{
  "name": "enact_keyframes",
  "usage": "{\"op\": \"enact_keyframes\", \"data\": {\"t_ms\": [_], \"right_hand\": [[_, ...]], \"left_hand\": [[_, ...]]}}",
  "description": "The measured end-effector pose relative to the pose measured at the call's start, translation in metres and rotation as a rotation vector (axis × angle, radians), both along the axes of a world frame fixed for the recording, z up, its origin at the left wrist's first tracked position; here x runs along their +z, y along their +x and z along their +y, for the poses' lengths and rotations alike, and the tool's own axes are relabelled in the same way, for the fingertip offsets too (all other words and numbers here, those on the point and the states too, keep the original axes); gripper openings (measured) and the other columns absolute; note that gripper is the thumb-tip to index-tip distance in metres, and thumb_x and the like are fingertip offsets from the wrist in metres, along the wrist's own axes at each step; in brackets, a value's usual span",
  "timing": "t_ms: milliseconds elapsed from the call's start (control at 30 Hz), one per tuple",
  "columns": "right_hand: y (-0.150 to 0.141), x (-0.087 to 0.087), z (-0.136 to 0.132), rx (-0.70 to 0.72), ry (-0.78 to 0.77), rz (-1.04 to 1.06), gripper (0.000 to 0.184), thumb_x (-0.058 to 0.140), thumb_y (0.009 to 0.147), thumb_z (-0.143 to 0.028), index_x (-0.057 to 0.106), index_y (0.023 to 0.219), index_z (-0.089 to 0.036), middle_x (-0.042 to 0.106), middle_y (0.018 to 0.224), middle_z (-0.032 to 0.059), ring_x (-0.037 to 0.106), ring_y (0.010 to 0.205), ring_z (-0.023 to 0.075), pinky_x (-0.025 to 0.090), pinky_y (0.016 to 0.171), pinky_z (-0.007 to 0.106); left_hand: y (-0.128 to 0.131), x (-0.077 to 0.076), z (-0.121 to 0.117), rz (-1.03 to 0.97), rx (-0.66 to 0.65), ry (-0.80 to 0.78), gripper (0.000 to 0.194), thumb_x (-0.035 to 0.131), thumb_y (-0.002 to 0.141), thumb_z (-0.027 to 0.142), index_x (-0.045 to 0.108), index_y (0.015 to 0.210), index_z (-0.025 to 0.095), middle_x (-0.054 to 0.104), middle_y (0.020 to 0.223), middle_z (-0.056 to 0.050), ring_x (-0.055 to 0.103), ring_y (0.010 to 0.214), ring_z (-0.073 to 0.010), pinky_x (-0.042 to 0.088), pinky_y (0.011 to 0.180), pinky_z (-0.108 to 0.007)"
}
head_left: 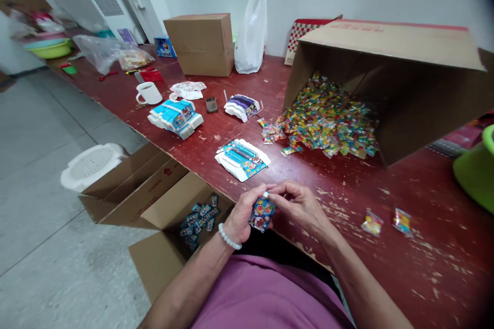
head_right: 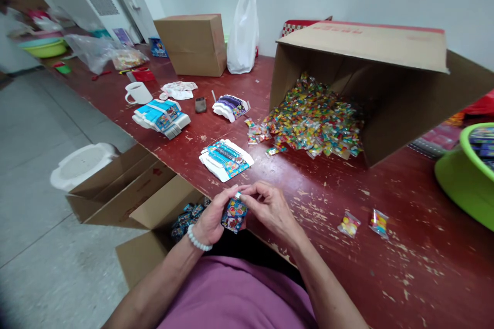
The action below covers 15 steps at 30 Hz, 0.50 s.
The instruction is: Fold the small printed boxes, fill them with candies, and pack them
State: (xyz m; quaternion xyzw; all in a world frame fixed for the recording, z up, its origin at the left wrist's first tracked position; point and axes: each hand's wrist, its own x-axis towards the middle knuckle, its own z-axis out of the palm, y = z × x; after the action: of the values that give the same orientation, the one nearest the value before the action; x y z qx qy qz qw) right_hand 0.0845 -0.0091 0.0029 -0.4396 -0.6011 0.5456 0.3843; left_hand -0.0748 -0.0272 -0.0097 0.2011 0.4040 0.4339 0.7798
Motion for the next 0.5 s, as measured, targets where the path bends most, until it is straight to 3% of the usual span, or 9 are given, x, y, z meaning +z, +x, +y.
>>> {"op": "enact_keyframes", "data": {"t_ms": [133, 300, 500], "right_hand": [[0.001, -0.002, -0.006, 0.000, 0.167, -0.063, 0.018, 0.065, 0.089, -0.037, 0.070, 0.084, -0.020, 0.072, 0.097, 0.0062, 0.066, 0.088, 0.0210, 0.050, 0.078, 0.032], [-0.001, -0.013, -0.002, -0.045, -0.025, 0.002, 0.023, 0.069, 0.085, -0.041, 0.070, 0.085, -0.018, 0.075, 0.092, 0.0066, 0.068, 0.078, 0.0203, 0.052, 0.072, 0.031], [-0.004, -0.015, 0.004, -0.079, -0.010, -0.052, 0.023, 0.070, 0.084, -0.040, 0.069, 0.080, -0.018, 0.075, 0.087, 0.0068, 0.067, 0.074, 0.0210, 0.051, 0.066, 0.030]], "left_hand": [[-0.001, -0.001, 0.001, -0.056, -0.001, -0.036, 0.040, 0.064, 0.082, 0.037, 0.070, 0.115, 0.015, 0.072, 0.089, -0.007, 0.063, 0.056, -0.0140, 0.051, 0.046, -0.024], [0.000, -0.001, 0.001, 0.073, -0.018, 0.001, 0.046, 0.067, 0.082, 0.043, 0.069, 0.117, 0.015, 0.069, 0.077, -0.005, 0.062, 0.055, -0.0136, 0.050, 0.043, -0.023], [-0.002, 0.002, 0.004, 0.052, -0.034, -0.058, 0.045, 0.062, 0.083, 0.042, 0.068, 0.118, 0.015, 0.069, 0.071, -0.004, 0.060, 0.048, -0.0140, 0.049, 0.040, -0.025]]}}
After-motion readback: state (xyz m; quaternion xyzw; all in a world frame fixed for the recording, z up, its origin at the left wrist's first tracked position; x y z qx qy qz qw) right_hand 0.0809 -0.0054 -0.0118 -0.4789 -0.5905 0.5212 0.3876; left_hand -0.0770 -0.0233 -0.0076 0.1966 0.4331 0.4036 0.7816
